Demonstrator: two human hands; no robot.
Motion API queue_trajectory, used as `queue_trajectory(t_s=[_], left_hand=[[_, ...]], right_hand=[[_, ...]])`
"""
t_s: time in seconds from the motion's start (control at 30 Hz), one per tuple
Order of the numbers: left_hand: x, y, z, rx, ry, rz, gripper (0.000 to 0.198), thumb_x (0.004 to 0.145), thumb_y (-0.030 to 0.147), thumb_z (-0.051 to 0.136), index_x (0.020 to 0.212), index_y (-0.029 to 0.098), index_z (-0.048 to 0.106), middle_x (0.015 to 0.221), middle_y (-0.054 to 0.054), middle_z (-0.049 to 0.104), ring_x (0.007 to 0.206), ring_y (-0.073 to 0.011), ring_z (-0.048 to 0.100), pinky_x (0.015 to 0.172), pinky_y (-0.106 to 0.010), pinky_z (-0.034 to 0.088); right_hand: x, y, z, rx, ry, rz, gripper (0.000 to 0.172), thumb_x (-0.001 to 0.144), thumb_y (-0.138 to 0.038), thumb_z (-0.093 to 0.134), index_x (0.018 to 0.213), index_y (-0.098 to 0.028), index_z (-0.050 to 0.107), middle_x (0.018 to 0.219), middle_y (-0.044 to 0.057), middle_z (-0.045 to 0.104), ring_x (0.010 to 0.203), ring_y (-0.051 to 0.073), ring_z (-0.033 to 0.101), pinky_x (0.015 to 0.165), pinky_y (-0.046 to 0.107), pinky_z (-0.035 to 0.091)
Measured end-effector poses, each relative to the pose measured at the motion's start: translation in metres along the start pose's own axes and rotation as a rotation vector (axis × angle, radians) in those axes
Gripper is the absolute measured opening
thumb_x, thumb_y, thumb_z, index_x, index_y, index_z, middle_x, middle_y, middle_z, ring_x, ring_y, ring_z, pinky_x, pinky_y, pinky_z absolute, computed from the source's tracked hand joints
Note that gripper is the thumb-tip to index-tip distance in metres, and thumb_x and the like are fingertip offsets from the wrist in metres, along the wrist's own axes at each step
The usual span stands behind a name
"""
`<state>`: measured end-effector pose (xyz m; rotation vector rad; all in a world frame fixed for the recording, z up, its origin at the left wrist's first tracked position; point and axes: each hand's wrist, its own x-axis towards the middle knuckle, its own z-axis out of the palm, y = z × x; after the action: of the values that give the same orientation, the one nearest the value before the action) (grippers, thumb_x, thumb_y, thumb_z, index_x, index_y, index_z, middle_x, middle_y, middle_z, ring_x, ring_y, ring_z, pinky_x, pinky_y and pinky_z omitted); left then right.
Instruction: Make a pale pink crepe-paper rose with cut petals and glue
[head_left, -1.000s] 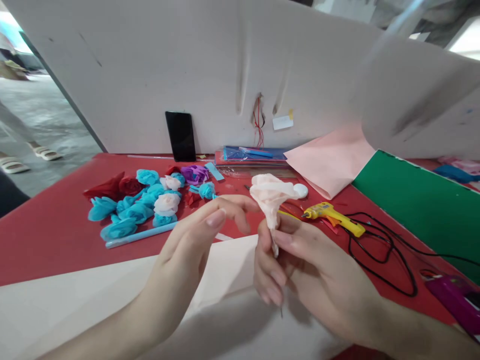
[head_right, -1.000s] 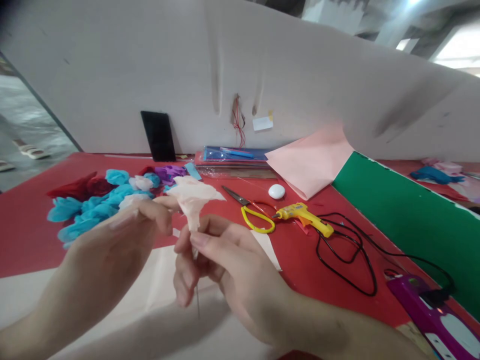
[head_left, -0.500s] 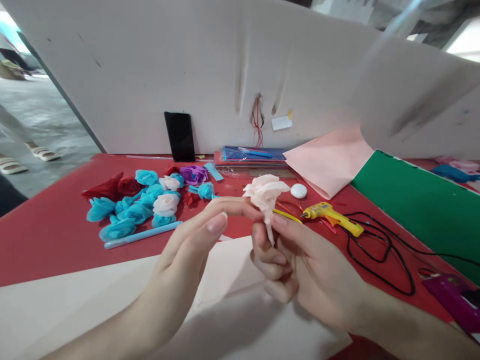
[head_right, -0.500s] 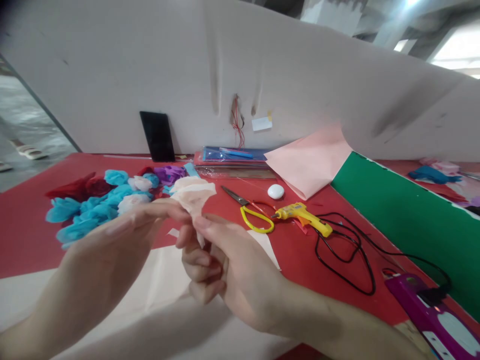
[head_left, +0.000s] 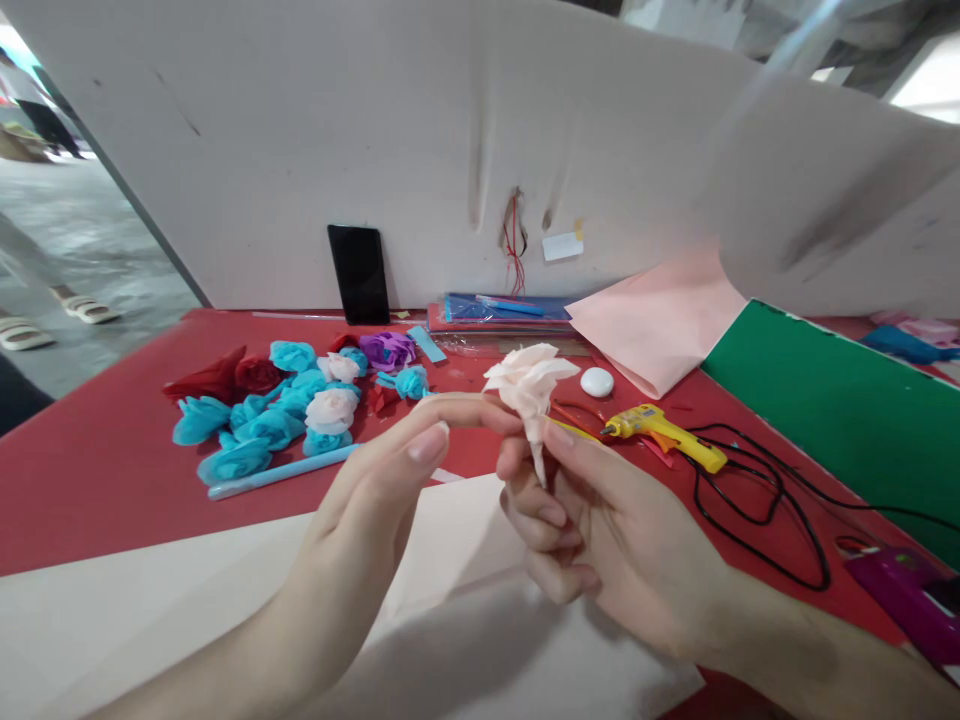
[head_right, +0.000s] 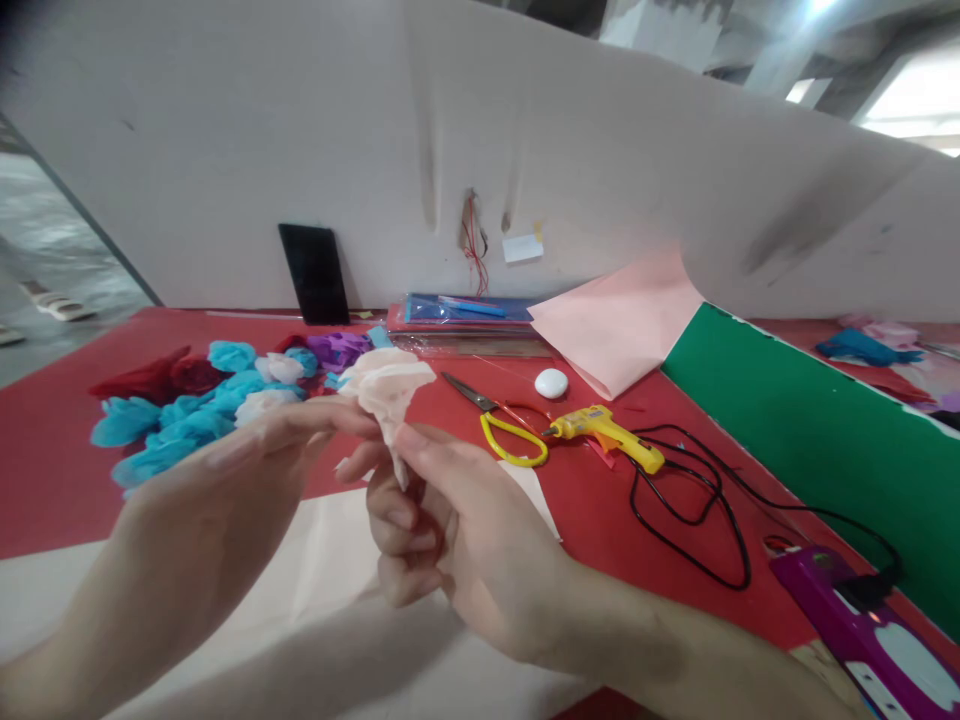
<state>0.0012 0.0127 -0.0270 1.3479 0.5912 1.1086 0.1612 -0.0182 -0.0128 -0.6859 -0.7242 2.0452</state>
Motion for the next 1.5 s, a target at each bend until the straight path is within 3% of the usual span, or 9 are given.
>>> queue_trajectory(t_s=[0.17, 0.4, 0.63, 0.83, 0.97, 1.1, 1.2, 1.33, 1.5], left_hand=[[0.001, -0.004, -0.004, 0.009, -0.005, 0.004, 0.029, 0.087, 0.041, 0.044, 0.095, 0.026, 0.068, 0.109, -0.001, 0.063, 0.117, -0.0256, 0.043, 0.102, -0.035, 0.029], [0.001, -0.007, -0.004, -0.022, -0.070, 0.031, 0.028, 0.088, 0.037, 0.043, 0.097, 0.026, 0.067, 0.107, -0.002, 0.063, 0.111, -0.0254, 0.048, 0.097, -0.035, 0.035], [0.004, 0.007, 0.004, -0.151, -0.002, -0.007, 0.035, 0.087, 0.024, 0.035, 0.085, 0.024, 0.070, 0.087, -0.002, 0.063, 0.086, -0.0217, 0.058, 0.089, -0.038, 0.043], [0.008, 0.007, 0.001, -0.101, 0.089, 0.011, 0.040, 0.086, 0.018, 0.033, 0.084, 0.029, 0.072, 0.104, 0.002, 0.066, 0.119, -0.0203, 0.047, 0.107, -0.037, 0.030], [0.009, 0.007, 0.000, -0.020, 0.085, 0.005, 0.037, 0.084, 0.020, 0.037, 0.080, 0.030, 0.073, 0.105, 0.000, 0.066, 0.115, -0.0234, 0.051, 0.103, -0.041, 0.037], [0.006, 0.001, -0.006, 0.091, 0.065, 0.036, 0.037, 0.089, 0.026, 0.035, 0.089, 0.031, 0.072, 0.117, -0.002, 0.059, 0.117, -0.0265, 0.048, 0.097, -0.044, 0.039], [0.002, -0.003, -0.011, 0.200, -0.015, 0.196, 0.029, 0.087, 0.028, 0.043, 0.099, 0.036, 0.068, 0.120, 0.000, 0.058, 0.118, -0.0268, 0.045, 0.103, -0.044, 0.031], [0.000, -0.002, -0.015, 0.644, -0.196, 0.653, 0.049, 0.076, 0.018, 0.054, 0.122, 0.035, 0.053, 0.122, -0.003, 0.059, 0.114, -0.0296, 0.045, 0.105, -0.047, 0.024], [-0.003, -0.008, -0.020, 0.783, -0.222, 0.766, 0.047, 0.072, 0.024, 0.057, 0.118, 0.032, 0.055, 0.116, -0.005, 0.062, 0.113, -0.0338, 0.046, 0.107, -0.051, 0.020]], right_hand=[[0.003, 0.002, -0.001, -0.024, 0.046, -0.049, 0.028, 0.089, -0.037, 0.050, 0.074, -0.015, 0.060, 0.057, -0.005, 0.029, 0.048, 0.005, 0.020, 0.040, 0.013, 0.018], [0.006, 0.000, 0.001, -0.072, 0.006, -0.075, 0.027, 0.089, -0.035, 0.048, 0.075, -0.015, 0.060, 0.056, -0.005, 0.031, 0.047, 0.006, 0.020, 0.041, 0.015, 0.018], [0.011, 0.003, -0.003, -0.107, -0.053, -0.141, 0.028, 0.089, -0.028, 0.037, 0.078, -0.014, 0.058, 0.062, 0.000, 0.047, 0.052, 0.009, 0.041, 0.054, 0.023, 0.034], [0.013, 0.004, -0.008, -0.244, 0.030, -0.222, 0.017, 0.089, -0.023, 0.046, 0.084, -0.014, 0.060, 0.062, -0.001, 0.052, 0.053, 0.008, 0.045, 0.054, 0.022, 0.034], [0.016, 0.001, -0.010, -0.373, 0.076, -0.303, 0.011, 0.086, -0.021, 0.051, 0.082, -0.016, 0.060, 0.061, -0.003, 0.055, 0.055, 0.007, 0.047, 0.057, 0.021, 0.038], [0.023, -0.003, -0.017, -0.677, 0.037, -0.384, 0.010, 0.086, -0.019, 0.050, 0.084, -0.017, 0.059, 0.074, 0.000, 0.065, 0.070, 0.010, 0.060, 0.072, 0.026, 0.047], [0.029, -0.006, -0.028, -1.075, 0.084, -0.527, 0.018, 0.089, -0.020, 0.045, 0.085, -0.019, 0.063, 0.083, 0.001, 0.068, 0.082, 0.014, 0.064, 0.078, 0.028, 0.049], [0.034, -0.015, -0.043, -1.344, 0.214, -0.640, 0.019, 0.084, -0.012, 0.050, 0.086, -0.021, 0.067, 0.097, 0.003, 0.070, 0.096, 0.019, 0.061, 0.086, 0.034, 0.046], [0.038, -0.035, -0.060, -1.570, 0.423, -0.707, 0.024, 0.084, -0.012, 0.048, 0.091, -0.018, 0.070, 0.103, 0.008, 0.069, 0.108, 0.022, 0.056, 0.096, 0.039, 0.040]])
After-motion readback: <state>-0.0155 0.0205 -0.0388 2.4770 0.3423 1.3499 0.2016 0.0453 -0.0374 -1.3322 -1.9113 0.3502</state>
